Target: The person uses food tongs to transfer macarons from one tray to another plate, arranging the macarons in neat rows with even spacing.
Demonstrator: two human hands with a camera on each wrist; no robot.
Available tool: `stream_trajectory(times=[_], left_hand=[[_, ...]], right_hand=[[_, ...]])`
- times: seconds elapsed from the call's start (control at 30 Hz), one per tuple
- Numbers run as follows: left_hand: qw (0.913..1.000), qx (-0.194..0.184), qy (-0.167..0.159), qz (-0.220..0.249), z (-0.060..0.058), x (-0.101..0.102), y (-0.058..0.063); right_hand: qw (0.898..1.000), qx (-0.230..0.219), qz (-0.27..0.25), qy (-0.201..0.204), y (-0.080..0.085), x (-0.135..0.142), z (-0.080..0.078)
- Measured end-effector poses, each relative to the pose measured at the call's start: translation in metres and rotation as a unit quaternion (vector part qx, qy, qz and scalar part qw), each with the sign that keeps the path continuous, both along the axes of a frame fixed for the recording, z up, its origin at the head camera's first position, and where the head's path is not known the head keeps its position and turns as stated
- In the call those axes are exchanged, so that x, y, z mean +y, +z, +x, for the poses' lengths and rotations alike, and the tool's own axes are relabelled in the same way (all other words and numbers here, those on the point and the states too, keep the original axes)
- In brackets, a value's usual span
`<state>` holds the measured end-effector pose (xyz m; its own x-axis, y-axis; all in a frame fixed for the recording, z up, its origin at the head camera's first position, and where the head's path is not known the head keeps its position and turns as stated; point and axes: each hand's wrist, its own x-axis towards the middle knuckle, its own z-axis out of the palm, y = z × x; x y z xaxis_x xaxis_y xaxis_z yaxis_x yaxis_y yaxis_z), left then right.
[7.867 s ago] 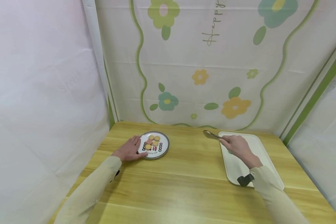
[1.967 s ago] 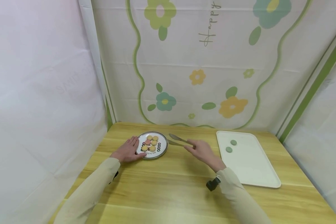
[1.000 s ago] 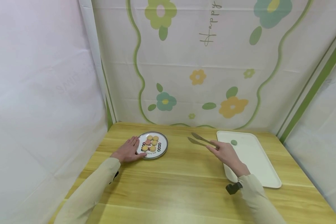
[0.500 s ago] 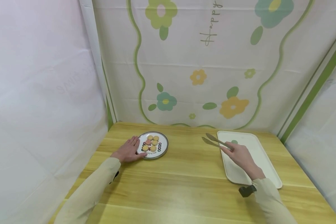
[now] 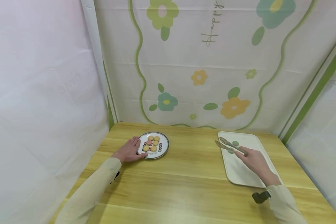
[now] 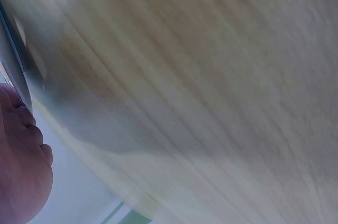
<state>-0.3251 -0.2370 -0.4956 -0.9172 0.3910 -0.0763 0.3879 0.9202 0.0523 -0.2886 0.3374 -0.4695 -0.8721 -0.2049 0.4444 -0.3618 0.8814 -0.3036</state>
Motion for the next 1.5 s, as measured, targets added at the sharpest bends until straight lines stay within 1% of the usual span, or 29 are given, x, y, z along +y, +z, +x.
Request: stream_trajectory(times=[0.1, 0.17, 0.4, 0.6, 0.73, 0.83, 1.0, 1.23, 1.5], left_hand=[[1.0, 0.003, 0.001, -0.001, -0.001, 0.0, 0.0], [1.0, 0.005, 0.0, -0.001, -0.001, 0.0, 0.0], [1.0, 0.007, 0.001, 0.002, -0.003, 0.001, -0.001], [1.0, 0.009, 0.0, 0.004, -0.003, 0.001, -0.001], [0.9999, 0.012, -0.001, 0.001, -0.002, 0.002, 0.0], [0.9999, 0.014, -0.003, 0.001, -0.002, 0.001, -0.001], [1.0, 0.009, -0.002, -0.002, -0.002, 0.001, -0.002], [1.0, 0.008, -0.002, 0.001, -0.002, -0.001, -0.003], [1.0, 0.003, 0.0, -0.001, -0.001, -0.001, -0.002]], right_hand=[[1.0, 0.008, 0.003, -0.001, -0.001, 0.008, 0.001], [1.0, 0.004, 0.006, -0.004, -0.002, 0.014, 0.001], [0.999, -0.029, 0.016, -0.018, -0.003, 0.03, 0.005], [0.999, -0.046, 0.018, -0.02, -0.003, 0.04, 0.004], [0.997, -0.073, 0.023, -0.019, -0.003, 0.045, 0.004], [0.995, -0.098, 0.026, -0.015, -0.001, 0.048, 0.004], [0.992, -0.122, 0.044, -0.007, 0.003, 0.049, 0.003], [0.988, -0.141, 0.061, 0.011, 0.014, 0.045, -0.001], [0.984, -0.162, 0.077, 0.019, 0.022, 0.044, -0.003]])
